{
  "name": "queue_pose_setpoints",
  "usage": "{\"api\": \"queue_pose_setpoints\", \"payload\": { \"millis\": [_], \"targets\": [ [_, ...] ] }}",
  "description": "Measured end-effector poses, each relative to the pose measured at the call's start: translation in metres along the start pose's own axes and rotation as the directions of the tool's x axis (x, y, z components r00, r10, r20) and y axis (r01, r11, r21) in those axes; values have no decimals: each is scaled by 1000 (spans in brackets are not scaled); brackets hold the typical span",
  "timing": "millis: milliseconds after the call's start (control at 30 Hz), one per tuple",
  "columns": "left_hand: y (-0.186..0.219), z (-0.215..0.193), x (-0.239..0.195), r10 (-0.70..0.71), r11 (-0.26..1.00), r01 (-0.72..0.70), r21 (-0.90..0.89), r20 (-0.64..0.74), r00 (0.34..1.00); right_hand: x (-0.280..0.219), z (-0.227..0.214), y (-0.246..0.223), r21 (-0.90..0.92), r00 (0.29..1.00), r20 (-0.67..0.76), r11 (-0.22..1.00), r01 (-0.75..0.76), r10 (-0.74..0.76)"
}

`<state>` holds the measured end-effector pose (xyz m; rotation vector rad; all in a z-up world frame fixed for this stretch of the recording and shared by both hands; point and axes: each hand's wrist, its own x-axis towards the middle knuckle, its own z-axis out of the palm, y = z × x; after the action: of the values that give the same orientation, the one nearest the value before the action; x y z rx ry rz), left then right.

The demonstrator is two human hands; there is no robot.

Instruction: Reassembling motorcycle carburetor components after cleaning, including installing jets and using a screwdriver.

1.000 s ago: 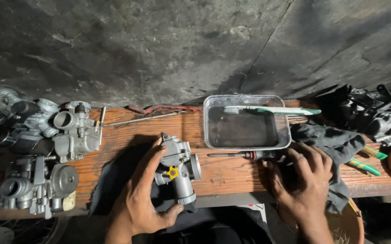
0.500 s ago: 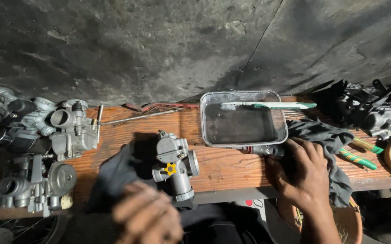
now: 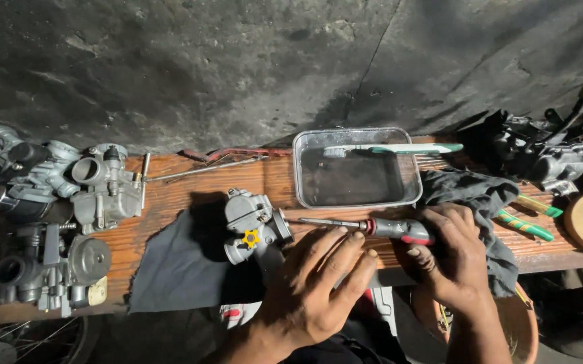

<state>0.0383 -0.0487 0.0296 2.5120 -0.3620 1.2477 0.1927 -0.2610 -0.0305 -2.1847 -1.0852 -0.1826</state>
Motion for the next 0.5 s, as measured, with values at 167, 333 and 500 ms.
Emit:
{"api": "queue_pose_setpoints", "payload": {
  "millis": [167,333,500],
  "targets": [
    [6,9,-10,-102,994,102,24,8,995,-1,-3,2,114,1000,2,993,10,-10],
    [2,10,1,-148,989,148,-3,21,989,-3,-7,1,223,1000,-8,975,5,-4],
    [9,10,0,-145,986,138,94,65,987,-15,-2,15,451,985,-172,890,63,17]
  ]
}}
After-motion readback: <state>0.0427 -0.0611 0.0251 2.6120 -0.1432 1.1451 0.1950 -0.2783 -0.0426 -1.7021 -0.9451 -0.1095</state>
